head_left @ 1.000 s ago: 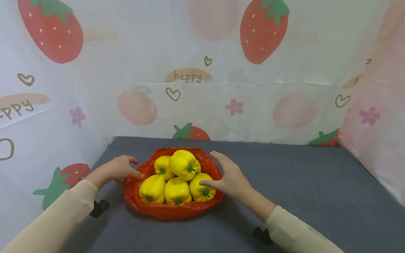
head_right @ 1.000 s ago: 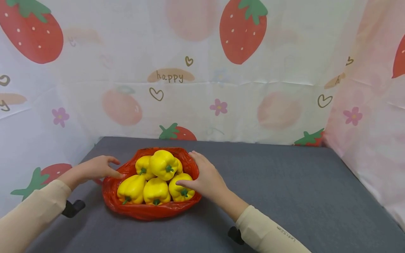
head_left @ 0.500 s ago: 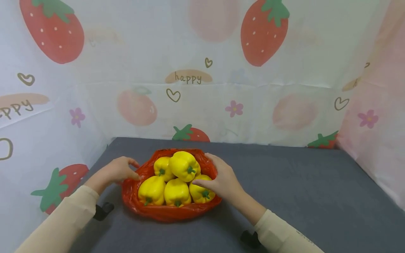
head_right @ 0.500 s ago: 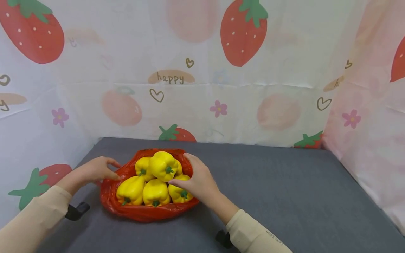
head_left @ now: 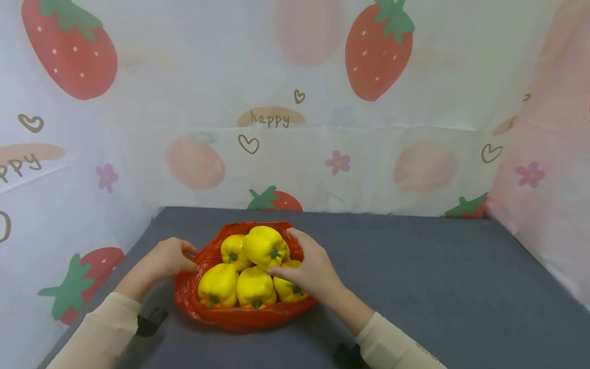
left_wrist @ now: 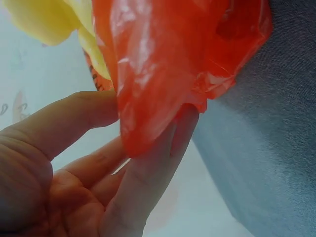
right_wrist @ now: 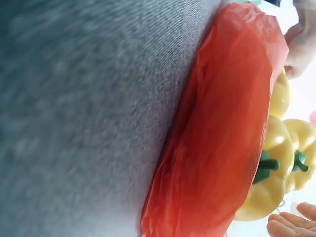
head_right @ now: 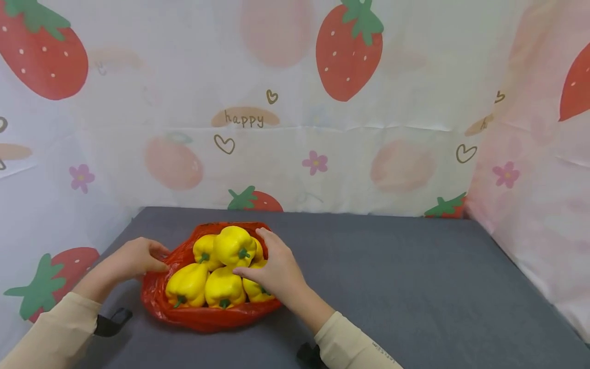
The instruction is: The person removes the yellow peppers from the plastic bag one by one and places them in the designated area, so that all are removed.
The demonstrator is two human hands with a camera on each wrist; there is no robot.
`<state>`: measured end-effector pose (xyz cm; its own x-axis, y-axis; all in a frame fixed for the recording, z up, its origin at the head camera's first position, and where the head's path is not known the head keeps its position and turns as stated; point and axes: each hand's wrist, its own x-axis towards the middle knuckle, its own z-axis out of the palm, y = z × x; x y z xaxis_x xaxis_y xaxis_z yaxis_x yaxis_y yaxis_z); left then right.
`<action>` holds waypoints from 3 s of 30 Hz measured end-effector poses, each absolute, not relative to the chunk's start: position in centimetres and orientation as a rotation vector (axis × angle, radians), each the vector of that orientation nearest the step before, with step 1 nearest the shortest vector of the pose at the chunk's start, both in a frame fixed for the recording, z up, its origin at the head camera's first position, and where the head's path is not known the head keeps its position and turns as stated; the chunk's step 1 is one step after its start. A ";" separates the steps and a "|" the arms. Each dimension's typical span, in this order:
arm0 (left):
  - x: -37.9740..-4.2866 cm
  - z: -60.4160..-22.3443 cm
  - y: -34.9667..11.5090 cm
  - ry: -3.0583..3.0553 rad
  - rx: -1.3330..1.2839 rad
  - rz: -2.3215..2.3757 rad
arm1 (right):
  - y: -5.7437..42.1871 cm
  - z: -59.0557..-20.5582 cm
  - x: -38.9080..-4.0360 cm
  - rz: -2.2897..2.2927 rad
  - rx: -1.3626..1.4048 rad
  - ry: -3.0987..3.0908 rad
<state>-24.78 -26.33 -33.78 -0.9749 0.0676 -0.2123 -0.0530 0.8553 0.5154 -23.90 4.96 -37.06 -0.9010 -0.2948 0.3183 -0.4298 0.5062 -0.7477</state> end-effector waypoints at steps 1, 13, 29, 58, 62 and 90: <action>-24.7 -33.8 -26.3 2.810 0.003 0.801 | 4.8 -37.1 -23.9 1.345 0.630 -2.593; -24.1 -33.3 -25.9 2.859 0.001 0.857 | 4.1 -36.9 -24.1 1.378 0.590 -2.543; -23.0 -33.5 -26.8 2.871 -0.018 0.888 | 2.7 -36.7 -23.9 1.466 0.522 -2.593; -23.0 -33.7 -26.8 2.900 -0.009 0.911 | 2.1 -36.8 -24.3 1.463 0.499 -2.573; -22.9 -33.4 -26.8 2.898 -0.028 0.904 | 2.1 -36.9 -24.3 1.486 0.499 -2.559; -23.0 -33.6 -26.9 2.891 -0.017 0.911 | 6.5 -36.0 -23.0 1.598 0.413 -2.361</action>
